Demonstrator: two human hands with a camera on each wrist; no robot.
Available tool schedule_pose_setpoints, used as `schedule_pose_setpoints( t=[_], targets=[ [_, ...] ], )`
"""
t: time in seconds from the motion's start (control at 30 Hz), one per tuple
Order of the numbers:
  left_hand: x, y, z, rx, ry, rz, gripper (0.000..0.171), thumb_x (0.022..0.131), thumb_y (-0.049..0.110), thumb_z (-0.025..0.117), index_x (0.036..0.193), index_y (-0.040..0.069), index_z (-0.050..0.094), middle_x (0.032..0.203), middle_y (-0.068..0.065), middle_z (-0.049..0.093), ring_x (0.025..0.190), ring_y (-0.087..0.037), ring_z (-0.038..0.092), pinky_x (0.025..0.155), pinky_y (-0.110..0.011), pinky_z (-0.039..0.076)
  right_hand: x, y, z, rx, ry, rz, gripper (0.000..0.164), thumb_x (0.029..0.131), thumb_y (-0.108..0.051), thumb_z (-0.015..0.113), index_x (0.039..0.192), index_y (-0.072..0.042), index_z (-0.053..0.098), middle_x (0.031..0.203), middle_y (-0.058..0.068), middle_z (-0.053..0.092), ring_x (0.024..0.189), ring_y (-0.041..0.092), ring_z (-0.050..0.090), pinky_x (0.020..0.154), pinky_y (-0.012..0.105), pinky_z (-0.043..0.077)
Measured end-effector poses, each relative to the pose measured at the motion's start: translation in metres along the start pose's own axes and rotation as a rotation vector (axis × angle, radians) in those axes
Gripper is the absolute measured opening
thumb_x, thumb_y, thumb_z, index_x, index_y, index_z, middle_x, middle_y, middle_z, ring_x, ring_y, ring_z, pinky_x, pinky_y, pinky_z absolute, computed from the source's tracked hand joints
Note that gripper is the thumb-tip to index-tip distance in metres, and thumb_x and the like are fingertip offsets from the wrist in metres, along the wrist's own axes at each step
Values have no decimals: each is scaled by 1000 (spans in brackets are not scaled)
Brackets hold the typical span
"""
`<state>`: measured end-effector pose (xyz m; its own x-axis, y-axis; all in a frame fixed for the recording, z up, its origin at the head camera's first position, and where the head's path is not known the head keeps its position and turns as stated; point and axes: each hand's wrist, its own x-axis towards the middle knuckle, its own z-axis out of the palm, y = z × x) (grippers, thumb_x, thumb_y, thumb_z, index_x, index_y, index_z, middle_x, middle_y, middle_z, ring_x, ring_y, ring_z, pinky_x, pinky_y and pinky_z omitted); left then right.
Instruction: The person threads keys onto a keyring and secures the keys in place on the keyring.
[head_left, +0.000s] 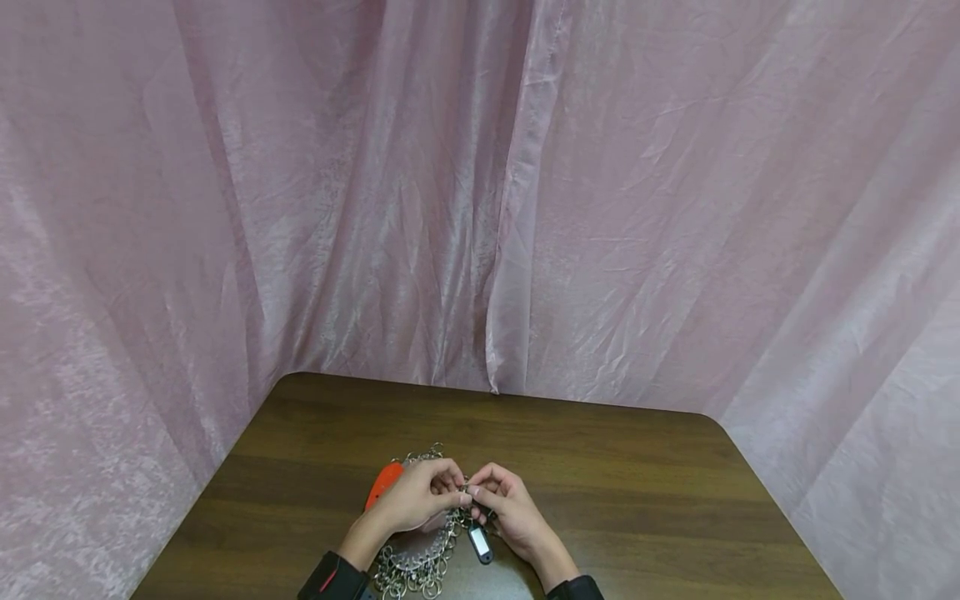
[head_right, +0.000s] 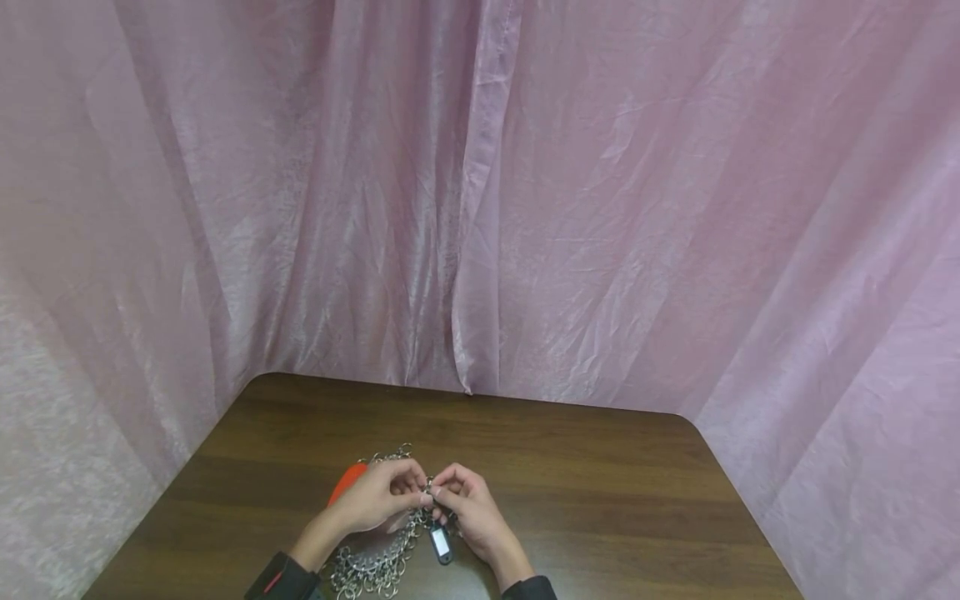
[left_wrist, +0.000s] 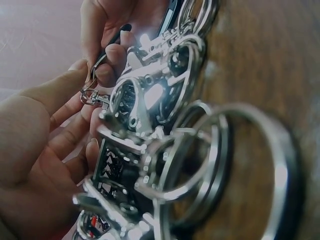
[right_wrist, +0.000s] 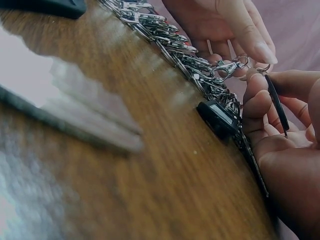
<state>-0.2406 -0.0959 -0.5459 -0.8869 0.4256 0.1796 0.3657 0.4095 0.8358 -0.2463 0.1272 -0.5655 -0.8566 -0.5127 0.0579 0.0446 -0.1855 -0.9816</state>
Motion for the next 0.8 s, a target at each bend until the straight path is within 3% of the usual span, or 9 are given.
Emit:
schedule_pose_setpoints(
  t=[0.13, 0.4, 0.8],
  targets=[
    [0, 0, 1, 10, 6, 1, 22, 96, 37, 80, 100, 20, 69, 87, 10, 66, 78, -8, 62, 71, -27, 52, 0, 0, 0, -5, 9, 6, 14, 103, -4, 66, 108, 5, 57, 89, 1, 69, 68, 8, 61, 62, 19, 50],
    [0, 0, 2, -41, -1, -19, 24, 93, 33, 85, 105, 17, 71, 89, 8, 68, 79, -10, 63, 72, -27, 53, -2, -1, 2, -12, 30, 30, 41, 104, -7, 66, 119, 23, 42, 87, -1, 67, 66, 6, 61, 60, 19, 49],
    [-2, 1, 1, -22, -7, -27, 20, 96, 36, 81, 103, 19, 71, 86, 9, 68, 76, -9, 63, 69, -27, 52, -2, -2, 4, -18, 39, 40, 41, 104, -7, 66, 120, 22, 43, 87, 0, 66, 68, 8, 61, 61, 19, 50]
  ],
)
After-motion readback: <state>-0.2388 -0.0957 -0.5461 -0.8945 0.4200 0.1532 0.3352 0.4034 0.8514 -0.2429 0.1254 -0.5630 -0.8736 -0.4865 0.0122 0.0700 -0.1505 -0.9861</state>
